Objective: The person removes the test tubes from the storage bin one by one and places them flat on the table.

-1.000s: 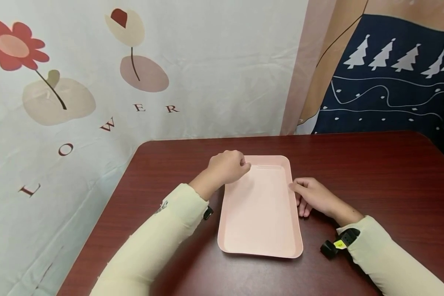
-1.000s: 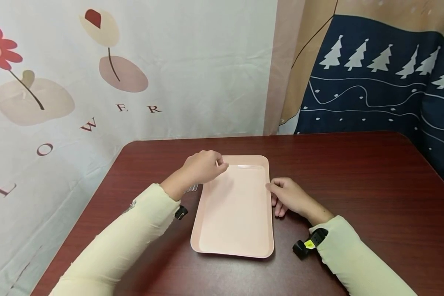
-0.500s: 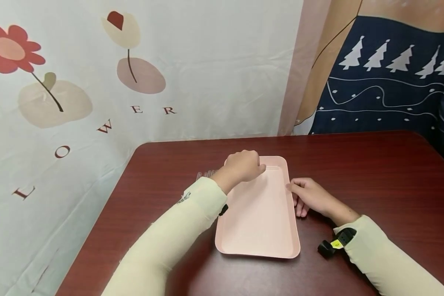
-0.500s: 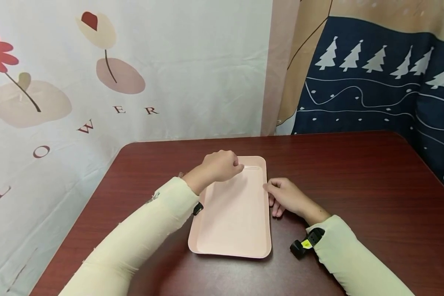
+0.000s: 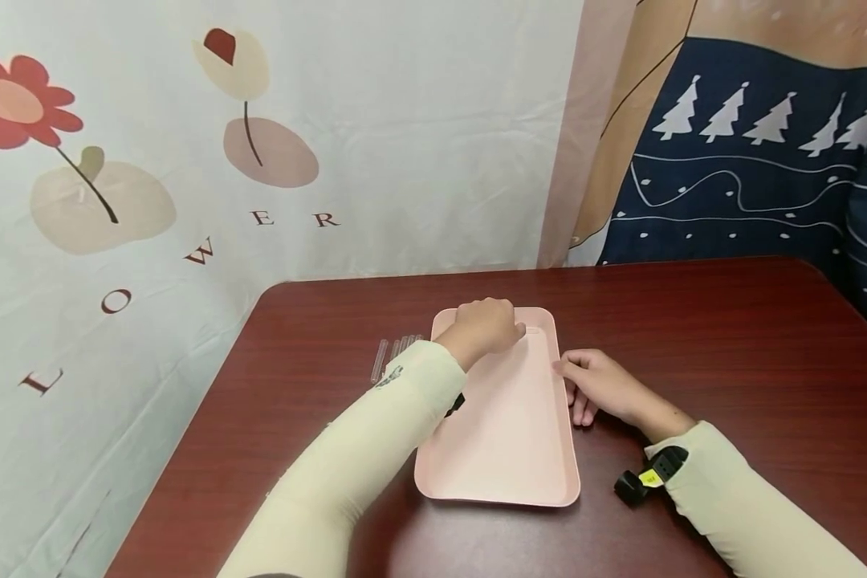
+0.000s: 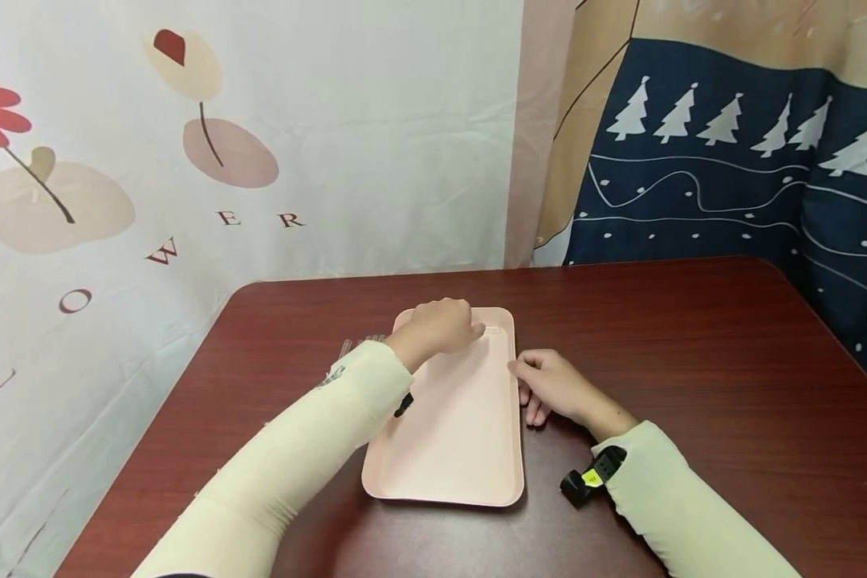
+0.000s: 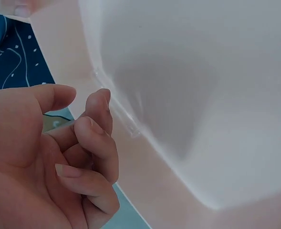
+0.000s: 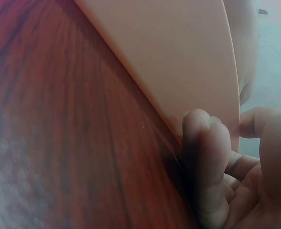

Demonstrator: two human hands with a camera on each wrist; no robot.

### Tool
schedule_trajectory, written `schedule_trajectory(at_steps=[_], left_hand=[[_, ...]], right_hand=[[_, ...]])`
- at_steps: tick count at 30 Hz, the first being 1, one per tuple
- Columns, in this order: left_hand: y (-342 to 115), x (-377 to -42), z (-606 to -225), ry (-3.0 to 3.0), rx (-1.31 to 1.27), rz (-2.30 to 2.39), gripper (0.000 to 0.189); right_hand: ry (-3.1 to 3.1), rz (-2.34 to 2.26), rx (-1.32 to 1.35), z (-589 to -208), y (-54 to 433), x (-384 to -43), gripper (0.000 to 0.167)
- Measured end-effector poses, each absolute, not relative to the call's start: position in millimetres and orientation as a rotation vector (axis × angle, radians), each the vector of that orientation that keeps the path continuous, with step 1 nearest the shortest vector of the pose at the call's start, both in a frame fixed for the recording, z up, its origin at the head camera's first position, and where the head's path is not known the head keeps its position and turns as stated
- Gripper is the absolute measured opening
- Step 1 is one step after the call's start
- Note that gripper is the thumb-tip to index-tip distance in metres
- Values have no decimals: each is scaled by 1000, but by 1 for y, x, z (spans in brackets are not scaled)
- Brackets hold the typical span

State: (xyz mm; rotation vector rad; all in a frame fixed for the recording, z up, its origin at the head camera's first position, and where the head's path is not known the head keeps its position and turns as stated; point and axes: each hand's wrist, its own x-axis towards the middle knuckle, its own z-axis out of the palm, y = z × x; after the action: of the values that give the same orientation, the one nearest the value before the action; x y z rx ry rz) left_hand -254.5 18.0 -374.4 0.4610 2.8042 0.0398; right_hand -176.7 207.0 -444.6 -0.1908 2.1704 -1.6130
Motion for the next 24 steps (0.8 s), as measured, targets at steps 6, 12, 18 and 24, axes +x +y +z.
schedule_trajectory(at_steps=[6,12,18,24], left_hand=[[22,-256,-376,2825,422,21,36],[25,-258,-379,2843,410,25,34],[28,-260,-382,2845,351,12,34],[33,-263,-387,2872,348,-44,36]], right_hand=[[2166,-1624,-197,-442,206,-177,34],[2170,-1621,-191,-440,206,-178,35],[2171,-1619,-191,-443,204,-177,34],[2170,-1614,-192,-444,206,-176,35]])
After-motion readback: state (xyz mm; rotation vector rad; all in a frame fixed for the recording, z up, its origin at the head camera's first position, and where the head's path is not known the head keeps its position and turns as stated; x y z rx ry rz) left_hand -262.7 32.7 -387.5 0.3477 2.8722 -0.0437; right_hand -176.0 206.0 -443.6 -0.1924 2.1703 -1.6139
